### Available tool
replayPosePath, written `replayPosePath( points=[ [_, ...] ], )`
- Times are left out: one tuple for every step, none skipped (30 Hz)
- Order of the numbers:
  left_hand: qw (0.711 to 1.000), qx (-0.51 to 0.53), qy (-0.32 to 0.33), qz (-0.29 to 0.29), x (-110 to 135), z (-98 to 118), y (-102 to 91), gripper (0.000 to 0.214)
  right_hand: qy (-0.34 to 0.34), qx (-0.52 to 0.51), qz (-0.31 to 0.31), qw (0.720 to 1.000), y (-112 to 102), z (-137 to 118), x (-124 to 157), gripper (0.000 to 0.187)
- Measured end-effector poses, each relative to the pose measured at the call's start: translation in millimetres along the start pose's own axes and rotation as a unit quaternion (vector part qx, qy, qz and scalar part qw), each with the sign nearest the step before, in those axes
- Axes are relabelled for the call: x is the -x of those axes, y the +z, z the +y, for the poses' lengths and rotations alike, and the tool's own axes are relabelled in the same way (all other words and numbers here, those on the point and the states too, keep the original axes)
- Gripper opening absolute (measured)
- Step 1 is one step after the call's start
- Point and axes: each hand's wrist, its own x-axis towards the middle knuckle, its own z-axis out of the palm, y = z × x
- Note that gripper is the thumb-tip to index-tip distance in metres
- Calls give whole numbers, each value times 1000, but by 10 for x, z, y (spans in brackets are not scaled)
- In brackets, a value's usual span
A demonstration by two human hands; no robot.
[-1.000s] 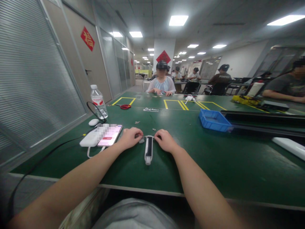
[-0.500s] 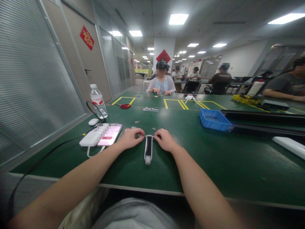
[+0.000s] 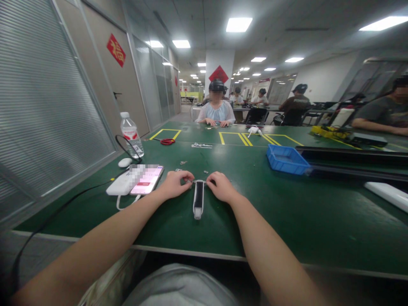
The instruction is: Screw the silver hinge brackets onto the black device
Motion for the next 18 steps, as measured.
replayPosePath(
  points=[
    [1000, 0, -1, -3, 0, 2, -3, 16, 1, 1, 0, 1000, -1, -1, 0, 11],
    [1000, 0, -3, -5, 0, 5, -7, 16, 1, 1, -1, 1000, -1, -1, 0, 11],
    [1000, -1, -5, -6, 0, 7, -9, 15, 0, 1, -1, 1000, -1, 0, 0, 11],
    [1000, -1, -7, -8, -1, 9, -11, 15, -1, 0, -1, 1000, -1, 2, -1, 11],
    [1000, 0, -9, -9, -1, 10, -11, 15, -3, -1, -1, 1000, -1, 5, -2, 11],
    [1000, 2, -8, -9, -2, 10, -9, 15, -4, -1, 0, 1000, 0, 8, -2, 11],
    [1000, 5, -7, -9, -3, 9, -6, 15, -4, -1, 0, 1000, 2, 11, -3, 11],
    [1000, 6, -6, -8, -3, 7, -2, 15, -4, -2, -1, 1000, 3, 15, -3, 11],
    [1000, 6, -5, -8, -4, 5, 3, 15, -5, -2, -1, 1000, 4, 17, -3, 11],
    [1000, 6, -4, -8, -4, 3, 9, 15, -6, -3, -1, 1000, 6, 20, -3, 11],
    [1000, 4, -2, -8, -5, 1, 16, 14, -7, -3, 0, 1000, 8, 22, -2, 11],
    [1000, 2, 0, -9, -6, -2, 22, 14, -8, -4, 1, 1000, 9, 22, -1, 11],
    [1000, -1, 2, -9, -7, -5, 29, 15, -9, -4, 2, 1000, 11, 23, -1, 11],
    [1000, -3, 5, -10, -9, -9, 36, 15, -9, -4, 3, 1000, 13, 22, 0, 11],
    [1000, -4, 9, -11, -11, -15, 43, 16, -9, -4, 4, 1000, 15, 21, 1, 11],
    [1000, -4, 12, -12, -14, -21, 49, 16, -8, -3, 5, 1000, 16, 19, 1, 11],
    [1000, -4, 15, -13, -17, -27, 55, 16, -6, -2, 5, 1000, 17, 17, 2, 11],
    [1000, -3, 19, -13, -19, -33, 61, 16, -4, -2, 5, 1000, 17, 15, 2, 11]
  ],
)
